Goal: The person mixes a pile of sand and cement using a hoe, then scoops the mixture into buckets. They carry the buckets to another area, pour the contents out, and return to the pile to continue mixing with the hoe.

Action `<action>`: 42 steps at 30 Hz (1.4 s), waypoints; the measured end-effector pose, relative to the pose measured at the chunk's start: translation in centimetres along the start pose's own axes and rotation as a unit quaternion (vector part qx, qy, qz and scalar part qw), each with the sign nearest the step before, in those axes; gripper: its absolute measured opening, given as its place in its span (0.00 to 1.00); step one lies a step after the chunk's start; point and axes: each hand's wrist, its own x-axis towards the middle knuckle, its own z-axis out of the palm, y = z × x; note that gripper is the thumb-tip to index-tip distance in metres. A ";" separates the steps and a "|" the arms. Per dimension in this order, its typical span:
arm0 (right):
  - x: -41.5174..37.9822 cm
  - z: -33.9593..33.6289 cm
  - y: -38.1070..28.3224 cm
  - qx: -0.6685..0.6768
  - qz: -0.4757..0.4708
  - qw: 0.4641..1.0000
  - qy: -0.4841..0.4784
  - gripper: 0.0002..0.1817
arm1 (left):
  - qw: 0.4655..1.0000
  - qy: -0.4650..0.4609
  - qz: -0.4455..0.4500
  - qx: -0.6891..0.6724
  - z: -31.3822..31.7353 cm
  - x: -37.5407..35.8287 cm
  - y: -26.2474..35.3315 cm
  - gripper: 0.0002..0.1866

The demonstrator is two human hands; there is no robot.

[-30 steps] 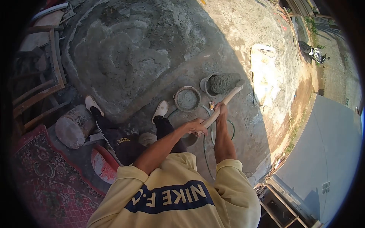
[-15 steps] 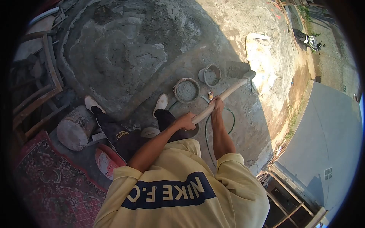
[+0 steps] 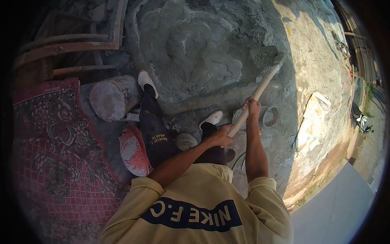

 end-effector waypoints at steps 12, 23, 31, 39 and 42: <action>3.7 21.8 19.0 -0.277 0.204 0.932 -0.113 0.08 | 0.942 0.192 -0.213 -0.173 -17.3 -5.3 -5.4 0.17; 4.1 19.2 7.5 0.023 0.490 0.821 -0.294 0.06 | 0.882 0.112 -0.078 -0.451 -12.9 -6.0 7.2 0.10; -0.3 6.0 -3.5 0.227 0.545 0.754 -0.287 0.10 | 0.793 -0.012 -0.039 -0.608 0.3 -3.2 15.8 0.07; -4.9 -12.9 -9.0 0.317 0.459 0.803 -0.207 0.14 | 0.831 -0.177 -0.128 -0.512 15.0 -4.1 20.1 0.09; -6.4 -19.1 -10.3 0.323 0.425 0.822 -0.199 0.13 | 0.834 -0.216 -0.145 -0.487 19.1 -4.2 20.7 0.09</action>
